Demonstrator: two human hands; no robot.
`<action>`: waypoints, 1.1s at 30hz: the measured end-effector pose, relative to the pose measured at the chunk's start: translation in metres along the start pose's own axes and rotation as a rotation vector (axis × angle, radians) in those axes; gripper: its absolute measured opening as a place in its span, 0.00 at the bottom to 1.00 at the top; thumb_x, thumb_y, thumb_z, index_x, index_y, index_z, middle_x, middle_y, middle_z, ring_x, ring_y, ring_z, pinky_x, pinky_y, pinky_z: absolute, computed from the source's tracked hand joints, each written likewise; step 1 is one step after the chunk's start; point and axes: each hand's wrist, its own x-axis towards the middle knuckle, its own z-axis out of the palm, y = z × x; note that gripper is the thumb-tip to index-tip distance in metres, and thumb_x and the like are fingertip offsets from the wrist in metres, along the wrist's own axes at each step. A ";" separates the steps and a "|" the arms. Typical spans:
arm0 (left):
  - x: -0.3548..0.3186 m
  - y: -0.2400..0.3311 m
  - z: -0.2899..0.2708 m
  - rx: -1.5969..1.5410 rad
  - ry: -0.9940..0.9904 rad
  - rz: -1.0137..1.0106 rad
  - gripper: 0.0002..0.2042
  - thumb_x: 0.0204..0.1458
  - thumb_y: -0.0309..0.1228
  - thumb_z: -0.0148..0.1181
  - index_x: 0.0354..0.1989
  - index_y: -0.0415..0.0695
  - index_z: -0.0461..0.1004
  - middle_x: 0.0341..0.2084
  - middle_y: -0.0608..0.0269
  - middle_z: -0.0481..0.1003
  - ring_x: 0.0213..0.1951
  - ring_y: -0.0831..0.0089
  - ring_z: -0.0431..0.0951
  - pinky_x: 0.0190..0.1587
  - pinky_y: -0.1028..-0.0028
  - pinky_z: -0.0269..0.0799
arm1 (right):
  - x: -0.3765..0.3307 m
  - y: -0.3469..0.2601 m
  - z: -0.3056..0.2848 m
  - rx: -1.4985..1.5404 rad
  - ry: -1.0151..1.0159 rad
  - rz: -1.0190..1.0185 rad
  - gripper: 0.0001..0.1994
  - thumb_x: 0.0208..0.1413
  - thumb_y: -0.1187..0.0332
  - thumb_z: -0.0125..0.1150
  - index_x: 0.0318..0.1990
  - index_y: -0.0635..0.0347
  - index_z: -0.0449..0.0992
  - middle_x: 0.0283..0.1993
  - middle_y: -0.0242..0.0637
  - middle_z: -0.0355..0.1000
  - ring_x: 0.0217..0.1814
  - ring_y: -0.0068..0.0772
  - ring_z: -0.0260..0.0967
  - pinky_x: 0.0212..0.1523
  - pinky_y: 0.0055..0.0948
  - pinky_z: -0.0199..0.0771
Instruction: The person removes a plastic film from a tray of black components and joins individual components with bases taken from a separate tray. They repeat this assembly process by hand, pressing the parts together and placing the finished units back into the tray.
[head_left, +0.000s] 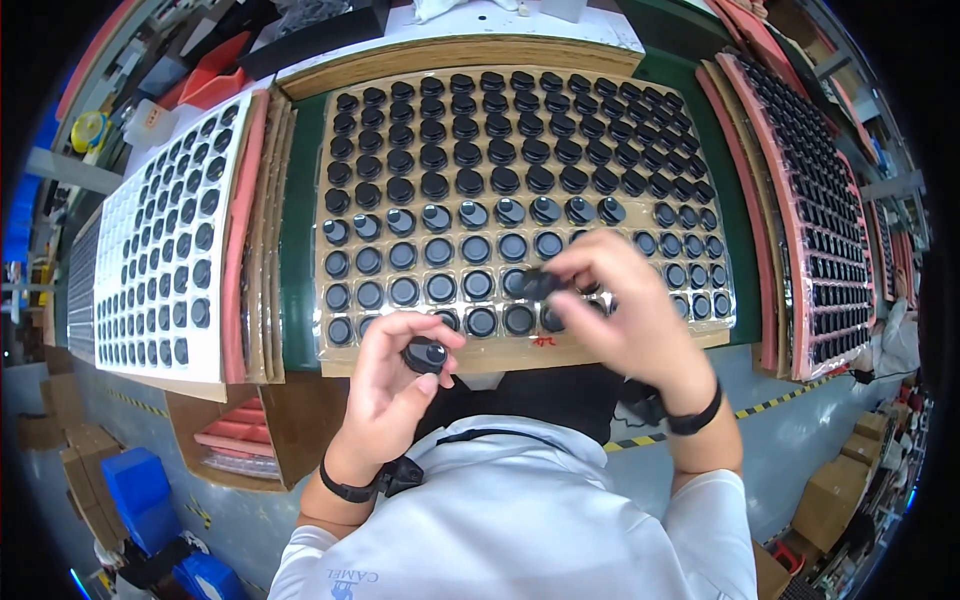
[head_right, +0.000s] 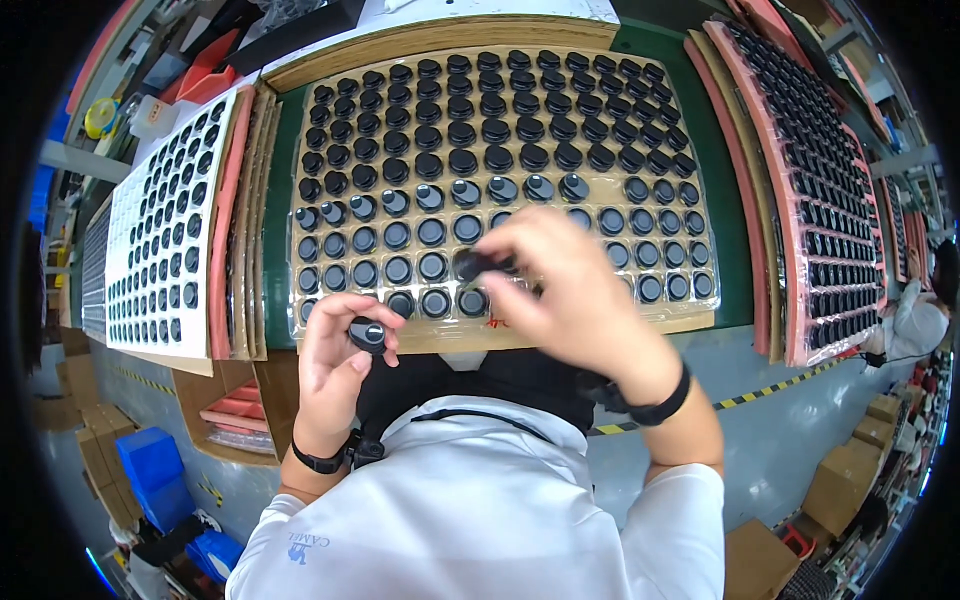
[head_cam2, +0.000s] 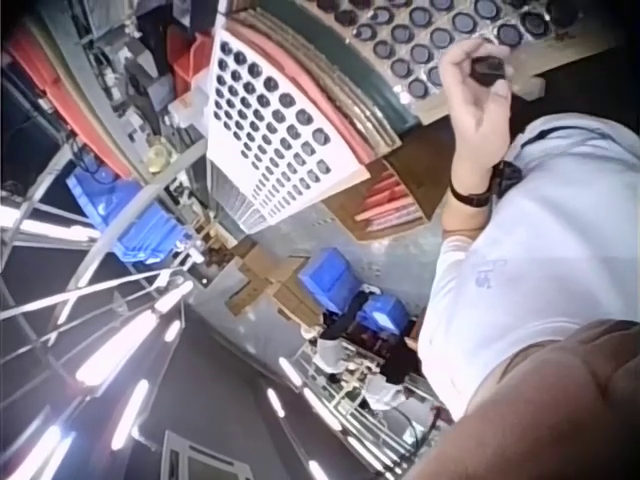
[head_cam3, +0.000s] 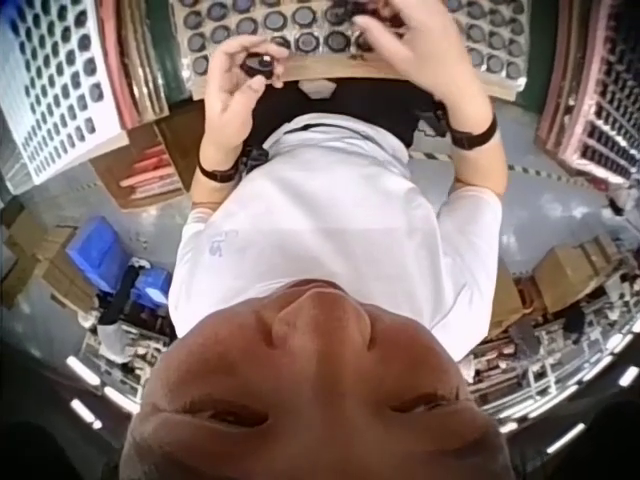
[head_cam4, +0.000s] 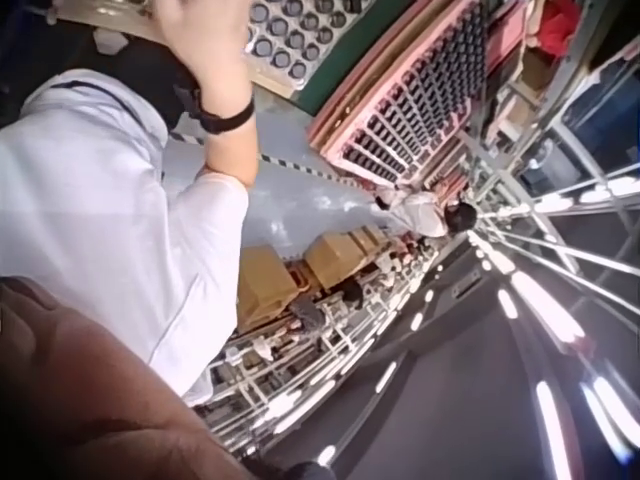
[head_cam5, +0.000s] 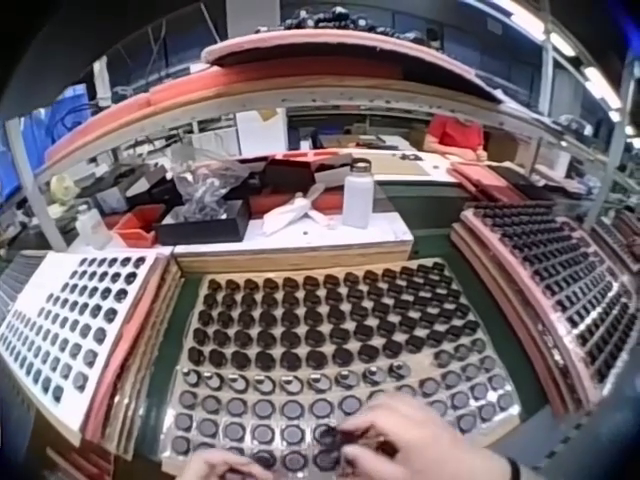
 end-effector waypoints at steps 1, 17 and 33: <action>0.000 -0.001 -0.002 -0.064 -0.011 -0.014 0.20 0.49 0.19 0.50 0.52 0.37 0.58 0.44 0.50 0.67 0.40 0.71 0.69 0.43 0.73 0.68 | 0.000 0.010 -0.010 -0.048 0.043 0.056 0.11 0.44 0.77 0.61 0.38 0.64 0.72 0.33 0.36 0.67 0.34 0.28 0.65 0.37 0.22 0.66; 0.002 0.000 0.007 -0.159 -0.001 -0.065 0.20 0.53 0.17 0.43 0.55 0.40 0.52 0.42 0.47 0.68 0.42 0.67 0.72 0.45 0.69 0.71 | 0.007 0.064 -0.065 -0.742 0.060 0.233 0.11 0.45 0.75 0.61 0.38 0.65 0.72 0.32 0.41 0.68 0.34 0.37 0.67 0.36 0.30 0.67; 0.002 0.009 0.009 -0.263 -0.087 -0.206 0.28 0.50 0.14 0.41 0.62 0.41 0.46 0.43 0.51 0.69 0.38 0.72 0.71 0.40 0.73 0.71 | 0.014 -0.023 0.046 0.250 -0.261 -0.303 0.13 0.44 0.76 0.63 0.39 0.61 0.74 0.36 0.39 0.69 0.37 0.37 0.68 0.39 0.32 0.68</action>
